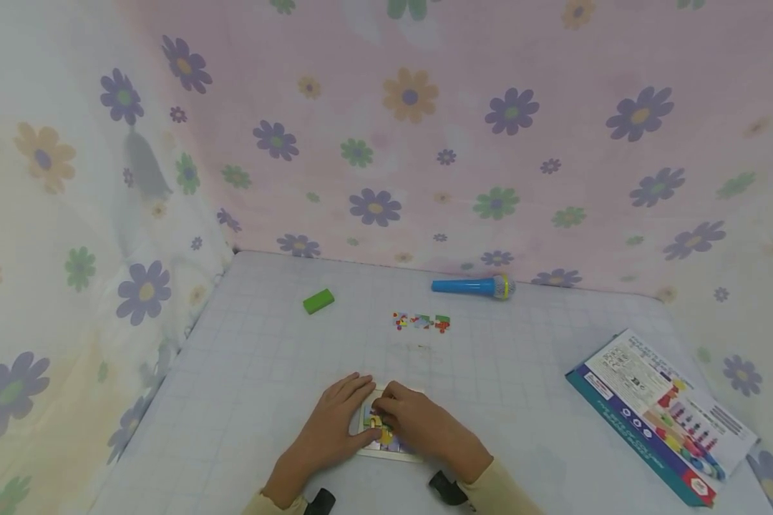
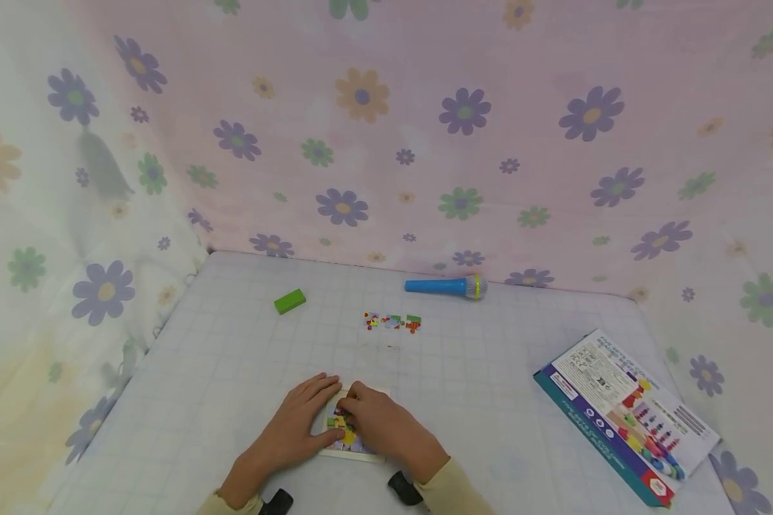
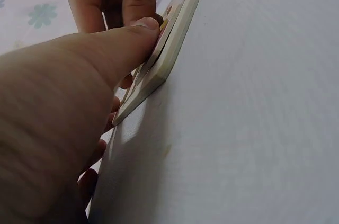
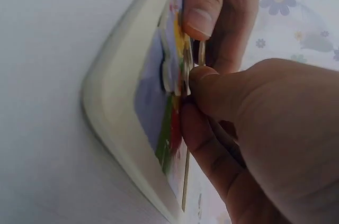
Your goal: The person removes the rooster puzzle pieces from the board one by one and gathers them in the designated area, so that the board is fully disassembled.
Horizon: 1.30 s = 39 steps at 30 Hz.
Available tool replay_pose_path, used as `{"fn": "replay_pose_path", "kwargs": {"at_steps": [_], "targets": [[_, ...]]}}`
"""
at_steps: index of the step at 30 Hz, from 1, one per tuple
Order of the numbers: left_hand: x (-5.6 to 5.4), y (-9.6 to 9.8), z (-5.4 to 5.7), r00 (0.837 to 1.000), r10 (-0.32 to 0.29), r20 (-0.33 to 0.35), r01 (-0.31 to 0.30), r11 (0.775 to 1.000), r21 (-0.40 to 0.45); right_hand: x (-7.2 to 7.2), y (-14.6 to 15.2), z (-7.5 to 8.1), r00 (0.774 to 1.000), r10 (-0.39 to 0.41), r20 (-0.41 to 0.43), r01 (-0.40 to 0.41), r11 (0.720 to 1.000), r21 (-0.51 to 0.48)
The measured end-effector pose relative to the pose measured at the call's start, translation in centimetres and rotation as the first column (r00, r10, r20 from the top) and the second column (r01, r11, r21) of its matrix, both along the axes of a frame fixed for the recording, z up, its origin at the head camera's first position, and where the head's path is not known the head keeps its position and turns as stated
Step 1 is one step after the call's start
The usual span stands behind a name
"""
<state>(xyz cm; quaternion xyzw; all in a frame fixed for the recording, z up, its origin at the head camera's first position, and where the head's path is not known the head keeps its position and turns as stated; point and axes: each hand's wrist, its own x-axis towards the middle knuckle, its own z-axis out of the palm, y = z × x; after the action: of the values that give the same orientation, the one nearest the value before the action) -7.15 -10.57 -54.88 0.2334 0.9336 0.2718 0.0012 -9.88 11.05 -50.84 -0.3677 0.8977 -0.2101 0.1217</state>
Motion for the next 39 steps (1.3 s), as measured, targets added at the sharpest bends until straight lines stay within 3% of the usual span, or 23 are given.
{"fn": "replay_pose_path", "kwargs": {"at_steps": [4, 8, 12, 18, 28, 39], "targets": [[0.0, 0.1, 0.2, 1.0, 0.007, 0.002, -0.007, 1.0, -0.011, -0.7, 0.7, -0.1, 0.999, -0.036, 0.04, 0.039, 0.997, -0.071], [0.1, 0.3, 0.4, 1.0, 0.018, 0.004, -0.017, 1.0, -0.021, -2.5, 1.6, 0.1, 0.992, -0.13, 0.004, 0.129, 0.987, -0.099], [0.2, 0.3, 0.4, 1.0, 0.024, -0.011, -0.024, 1.0, -0.014, -5.5, 2.1, -0.1, 0.964, -0.262, -0.048, 0.258, 0.964, -0.071], [0.1, 0.3, 0.2, 0.999, 0.018, -0.036, -0.019, 1.0, -0.013, -8.5, 2.0, -0.8, 0.922, -0.385, -0.024, 0.382, 0.92, -0.081], [0.0, 0.2, 0.3, 1.0, 0.006, 0.0, -0.006, 0.999, -0.044, -8.6, 1.9, -1.4, 0.845, -0.535, -0.004, 0.53, 0.838, -0.131], [0.2, 0.2, 0.8, 1.0, -0.016, 0.026, 0.018, 0.997, -0.072, -8.8, 1.6, -1.8, 0.823, -0.567, -0.029, 0.555, 0.814, -0.172]]}}
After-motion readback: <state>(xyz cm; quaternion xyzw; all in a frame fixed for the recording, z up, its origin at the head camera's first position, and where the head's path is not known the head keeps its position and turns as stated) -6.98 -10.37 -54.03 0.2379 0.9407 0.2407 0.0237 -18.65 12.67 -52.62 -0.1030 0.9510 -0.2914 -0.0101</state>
